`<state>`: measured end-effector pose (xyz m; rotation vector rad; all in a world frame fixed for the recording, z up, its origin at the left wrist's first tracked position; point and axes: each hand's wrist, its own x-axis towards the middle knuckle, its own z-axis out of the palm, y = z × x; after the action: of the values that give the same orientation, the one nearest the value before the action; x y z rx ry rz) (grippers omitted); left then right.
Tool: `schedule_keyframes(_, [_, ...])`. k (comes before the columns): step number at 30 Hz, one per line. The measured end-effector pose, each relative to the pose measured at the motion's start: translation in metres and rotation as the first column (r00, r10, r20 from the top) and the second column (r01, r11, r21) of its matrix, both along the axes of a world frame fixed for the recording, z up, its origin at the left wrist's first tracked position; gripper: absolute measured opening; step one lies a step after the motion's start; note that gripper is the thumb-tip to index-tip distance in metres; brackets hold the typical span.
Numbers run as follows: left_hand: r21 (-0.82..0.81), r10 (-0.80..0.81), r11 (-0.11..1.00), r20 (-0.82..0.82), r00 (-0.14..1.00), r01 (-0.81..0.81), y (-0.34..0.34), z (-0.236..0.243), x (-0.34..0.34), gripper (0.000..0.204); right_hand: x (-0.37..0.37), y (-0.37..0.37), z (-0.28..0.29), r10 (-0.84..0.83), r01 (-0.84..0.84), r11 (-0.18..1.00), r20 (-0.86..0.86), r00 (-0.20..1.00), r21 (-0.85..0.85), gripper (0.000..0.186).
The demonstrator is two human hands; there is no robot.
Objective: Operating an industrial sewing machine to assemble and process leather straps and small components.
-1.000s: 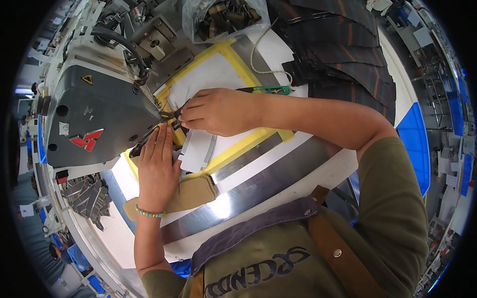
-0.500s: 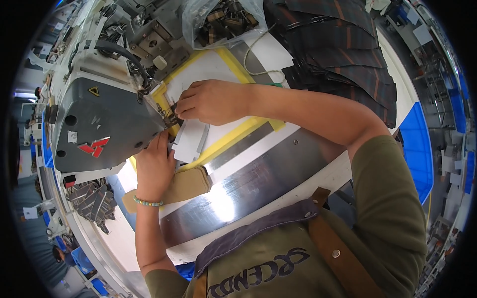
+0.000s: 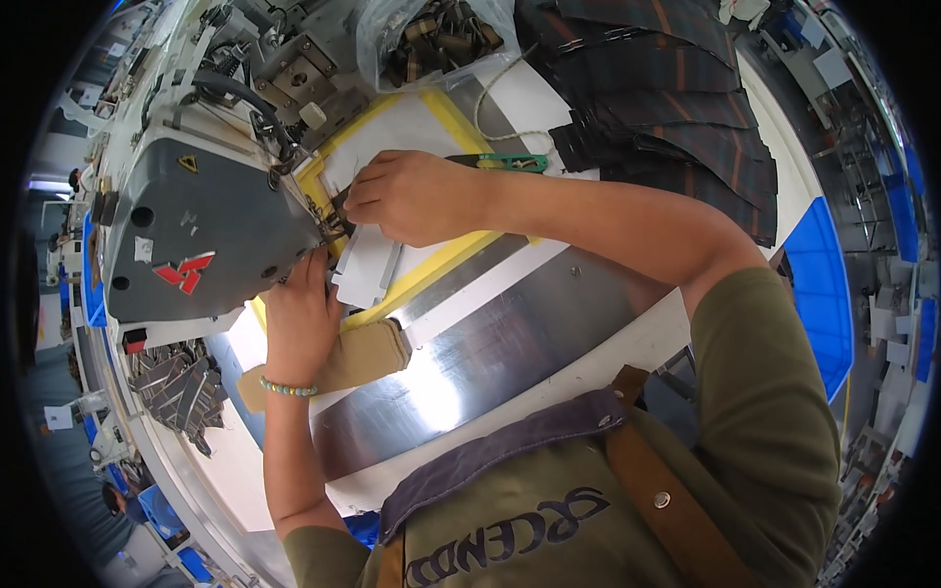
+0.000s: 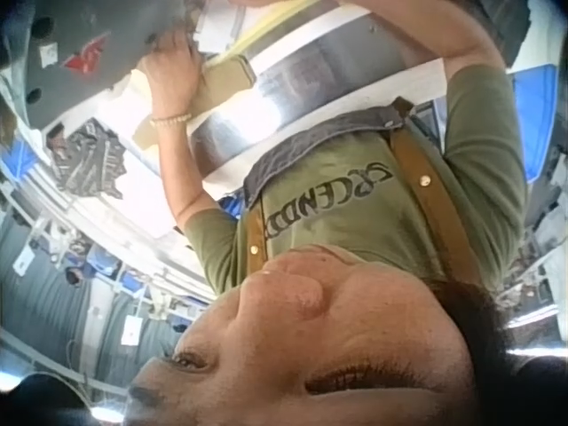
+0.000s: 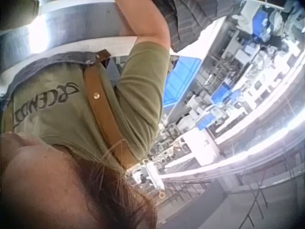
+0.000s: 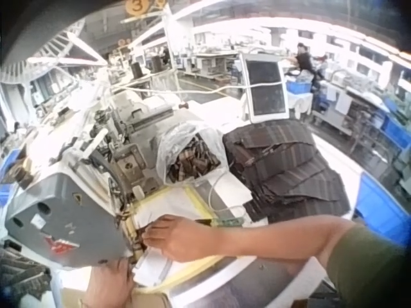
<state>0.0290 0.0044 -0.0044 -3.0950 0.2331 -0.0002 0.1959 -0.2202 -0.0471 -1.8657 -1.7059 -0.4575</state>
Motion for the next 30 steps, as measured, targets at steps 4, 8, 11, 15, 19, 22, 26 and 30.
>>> schedule_keyframes(4, [-0.059,-0.022,0.998,-0.002,1.000,0.022,-0.001,-0.001,-0.001,0.061,-0.004,-0.004,0.007,0.032,-0.036,0.999,0.098,0.995,0.033,0.036])
schedule_keyframes(8, [-0.113,-0.076,0.990,0.060,0.995,0.083,-0.004,-0.004,-0.009,0.072,-0.021,-0.007,0.011,0.180,-0.179,0.982,0.009,0.984,-0.060,0.039])
schedule_keyframes(11, [-0.104,-0.111,0.987,0.129,0.985,0.124,-0.004,-0.007,-0.015,0.078,-0.031,-0.008,0.012,-0.046,0.048,0.991,0.018,0.999,-0.123,0.039])
schedule_keyframes(15, [-0.114,-0.102,0.986,0.134,0.986,0.117,-0.002,-0.009,-0.016,0.081,-0.031,-0.010,0.012,-0.209,0.216,0.970,0.080,0.975,-0.106,0.041])
schedule_keyframes(19, [-0.131,-0.089,0.986,0.139,0.986,0.107,-0.002,-0.010,-0.017,0.082,-0.026,-0.008,0.009,-0.112,0.121,0.988,0.100,0.989,-0.097,0.040])
schedule_keyframes(22, [-0.139,-0.077,0.986,0.128,0.989,0.095,-0.004,-0.011,-0.018,0.081,-0.024,-0.007,0.006,-0.094,0.104,0.986,0.077,0.993,-0.133,0.040])
schedule_keyframes(26, [-0.143,-0.076,0.985,0.152,0.985,0.098,-0.004,-0.011,-0.017,0.080,-0.024,-0.009,0.004,-0.070,0.076,0.987,0.051,0.996,-0.143,0.039])
schedule_keyframes(30, [-0.142,-0.075,0.985,0.155,0.985,0.097,-0.004,-0.009,-0.019,0.080,-0.024,-0.008,0.004,-0.068,0.073,0.990,0.052,0.996,-0.122,0.038])
